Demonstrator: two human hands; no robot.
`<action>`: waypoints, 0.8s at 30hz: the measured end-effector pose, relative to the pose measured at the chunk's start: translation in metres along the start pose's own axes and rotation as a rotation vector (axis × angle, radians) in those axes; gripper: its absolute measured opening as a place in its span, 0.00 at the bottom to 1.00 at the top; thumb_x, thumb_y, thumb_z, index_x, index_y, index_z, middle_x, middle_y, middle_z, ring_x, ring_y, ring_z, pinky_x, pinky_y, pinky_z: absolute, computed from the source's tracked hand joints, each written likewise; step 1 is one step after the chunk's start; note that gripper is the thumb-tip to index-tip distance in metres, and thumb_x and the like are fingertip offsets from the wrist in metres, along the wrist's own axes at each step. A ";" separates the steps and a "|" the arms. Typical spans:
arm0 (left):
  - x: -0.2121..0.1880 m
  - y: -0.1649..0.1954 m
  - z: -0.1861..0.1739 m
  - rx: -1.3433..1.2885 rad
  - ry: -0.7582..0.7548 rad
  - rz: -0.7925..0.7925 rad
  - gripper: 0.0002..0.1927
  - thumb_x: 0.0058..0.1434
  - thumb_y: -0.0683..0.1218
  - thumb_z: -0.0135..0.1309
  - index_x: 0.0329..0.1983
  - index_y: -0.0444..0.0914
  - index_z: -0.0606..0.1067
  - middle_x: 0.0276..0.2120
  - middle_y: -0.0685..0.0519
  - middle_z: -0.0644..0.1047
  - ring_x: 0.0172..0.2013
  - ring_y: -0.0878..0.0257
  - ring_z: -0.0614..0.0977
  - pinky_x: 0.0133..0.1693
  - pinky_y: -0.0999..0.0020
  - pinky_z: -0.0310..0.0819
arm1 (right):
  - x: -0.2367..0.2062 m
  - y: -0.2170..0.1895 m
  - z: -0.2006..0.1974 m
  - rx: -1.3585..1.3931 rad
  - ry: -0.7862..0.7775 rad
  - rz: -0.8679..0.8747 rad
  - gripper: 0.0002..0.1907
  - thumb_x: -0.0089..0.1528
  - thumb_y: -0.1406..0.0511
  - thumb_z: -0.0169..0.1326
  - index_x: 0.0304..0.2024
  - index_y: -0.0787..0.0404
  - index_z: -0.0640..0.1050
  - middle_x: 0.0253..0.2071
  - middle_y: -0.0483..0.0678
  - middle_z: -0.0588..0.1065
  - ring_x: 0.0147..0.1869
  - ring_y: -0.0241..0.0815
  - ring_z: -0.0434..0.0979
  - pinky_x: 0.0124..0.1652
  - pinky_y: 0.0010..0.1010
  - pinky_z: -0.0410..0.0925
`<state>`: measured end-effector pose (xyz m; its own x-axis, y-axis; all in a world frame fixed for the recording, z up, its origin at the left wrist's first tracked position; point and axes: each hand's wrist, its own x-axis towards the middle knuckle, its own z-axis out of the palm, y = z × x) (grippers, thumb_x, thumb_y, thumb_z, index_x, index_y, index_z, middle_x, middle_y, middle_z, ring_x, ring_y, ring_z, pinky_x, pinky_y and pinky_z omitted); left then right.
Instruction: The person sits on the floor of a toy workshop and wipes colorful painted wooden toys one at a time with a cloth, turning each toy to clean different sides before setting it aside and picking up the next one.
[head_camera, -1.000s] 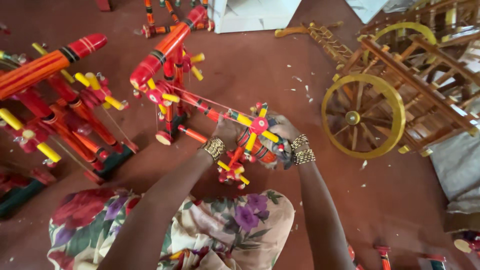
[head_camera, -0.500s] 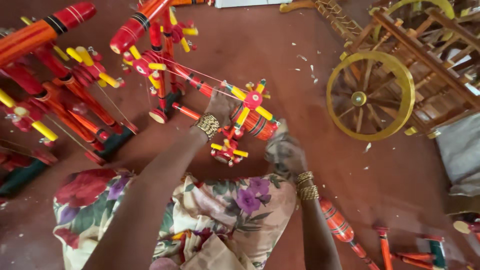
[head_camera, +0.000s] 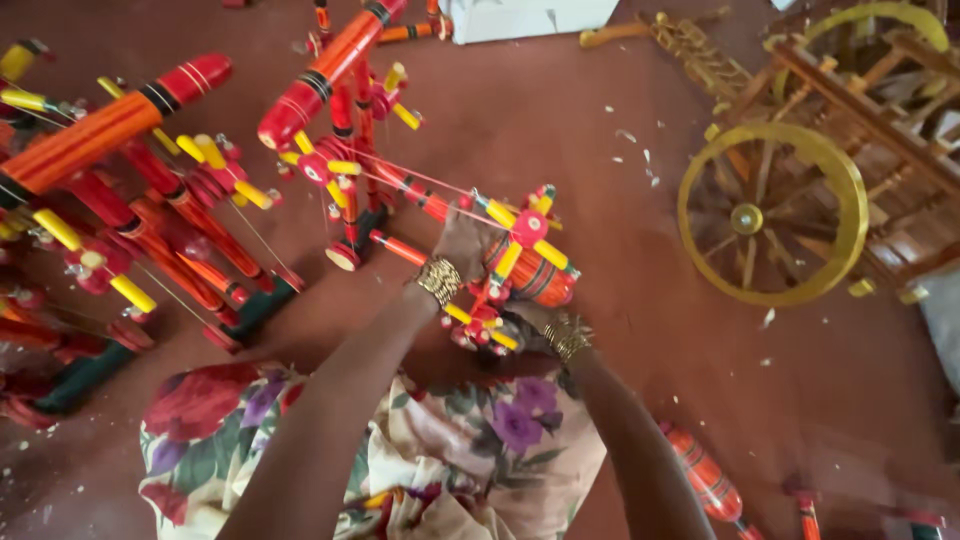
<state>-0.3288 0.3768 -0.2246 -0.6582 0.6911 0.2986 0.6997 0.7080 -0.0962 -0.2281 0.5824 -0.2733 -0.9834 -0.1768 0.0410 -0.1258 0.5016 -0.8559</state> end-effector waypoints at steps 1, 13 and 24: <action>0.000 -0.001 0.001 -0.037 -0.005 0.010 0.49 0.46 0.62 0.61 0.73 0.49 0.60 0.70 0.44 0.62 0.71 0.42 0.56 0.65 0.33 0.43 | 0.002 -0.002 0.006 -0.047 0.015 0.000 0.24 0.61 0.73 0.58 0.60 0.66 0.72 0.55 0.53 0.74 0.56 0.45 0.75 0.56 0.38 0.71; -0.005 -0.001 -0.007 -0.073 -0.052 -0.011 0.44 0.50 0.62 0.59 0.71 0.47 0.63 0.69 0.40 0.62 0.70 0.39 0.56 0.66 0.35 0.42 | 0.003 -0.011 0.008 -0.020 -0.142 -0.006 0.23 0.60 0.75 0.58 0.59 0.66 0.73 0.52 0.51 0.76 0.53 0.44 0.77 0.53 0.38 0.73; 0.000 0.001 -0.027 -0.028 -0.119 -0.031 0.46 0.46 0.62 0.62 0.68 0.46 0.64 0.67 0.37 0.62 0.68 0.37 0.57 0.63 0.37 0.45 | -0.063 -0.015 -0.022 0.089 0.006 0.110 0.23 0.59 0.77 0.58 0.57 0.66 0.74 0.50 0.50 0.77 0.51 0.44 0.79 0.51 0.38 0.74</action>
<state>-0.3201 0.3735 -0.1992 -0.7067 0.6827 0.1857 0.6850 0.7259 -0.0617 -0.1675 0.6050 -0.2518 -0.9914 -0.1193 -0.0530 -0.0051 0.4408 -0.8976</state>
